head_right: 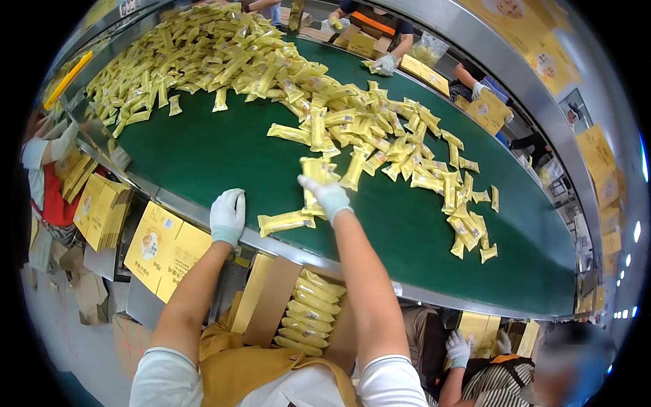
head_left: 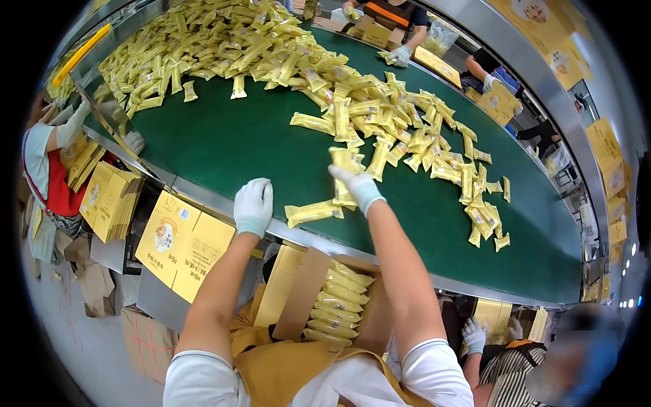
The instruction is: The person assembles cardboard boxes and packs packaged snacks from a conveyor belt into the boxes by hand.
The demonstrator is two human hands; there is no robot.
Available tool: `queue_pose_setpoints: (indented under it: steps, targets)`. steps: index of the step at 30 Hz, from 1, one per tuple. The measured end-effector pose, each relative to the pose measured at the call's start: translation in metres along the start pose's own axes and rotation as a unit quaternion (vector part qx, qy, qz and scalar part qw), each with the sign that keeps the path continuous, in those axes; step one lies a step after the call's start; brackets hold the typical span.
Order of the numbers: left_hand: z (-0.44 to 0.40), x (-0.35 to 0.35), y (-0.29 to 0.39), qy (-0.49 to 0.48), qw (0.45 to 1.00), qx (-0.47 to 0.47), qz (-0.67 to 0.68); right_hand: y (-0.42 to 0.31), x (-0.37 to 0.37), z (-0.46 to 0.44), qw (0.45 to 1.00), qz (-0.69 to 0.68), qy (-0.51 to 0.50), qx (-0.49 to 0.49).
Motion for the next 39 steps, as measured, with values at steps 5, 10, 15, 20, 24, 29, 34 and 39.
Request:
queue_pose_setpoints:
  steps: [5,10,15,20,24,29,34,39]
  targets:
    - [0.0,0.003,-0.004,-0.005,1.0,0.004,0.002,-0.052,0.011,0.028,0.961,0.272,-0.048,-0.02]
    - [0.0,0.004,-0.007,-0.004,1.0,0.006,0.0,-0.038,0.009,0.045,0.949,0.264,-0.126,-0.122]
    - [0.0,0.001,-0.008,0.0,1.0,0.006,0.005,-0.064,0.012,0.068,0.901,0.388,-0.123,-0.148]
    - [-0.001,0.003,-0.01,-0.008,1.0,0.008,0.003,-0.071,0.018,0.072,0.88,0.41,-0.102,-0.215]
    - [-0.002,0.0,-0.011,-0.007,1.0,0.011,0.006,-0.086,-0.021,0.098,0.852,0.421,-0.031,-0.31]
    - [-0.003,0.001,-0.01,-0.009,1.0,0.019,0.008,-0.023,-0.075,0.127,0.862,0.455,-0.111,-0.196]
    - [-0.003,0.001,-0.01,0.0,1.0,0.027,0.008,0.025,-0.069,0.131,0.861,0.45,-0.047,-0.231]
    - [-0.004,0.001,-0.014,-0.003,1.0,0.024,0.002,0.018,-0.064,0.122,0.866,0.461,-0.022,-0.19]
Point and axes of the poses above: each hand's wrist, its own z-axis away from the middle knuckle, its own x-axis out of the palm, y = z × x, the point moved 10 cm from there along -z, towards the middle knuckle, and after that the axes turned 11 degrees about -x, right-handed, at the moved point
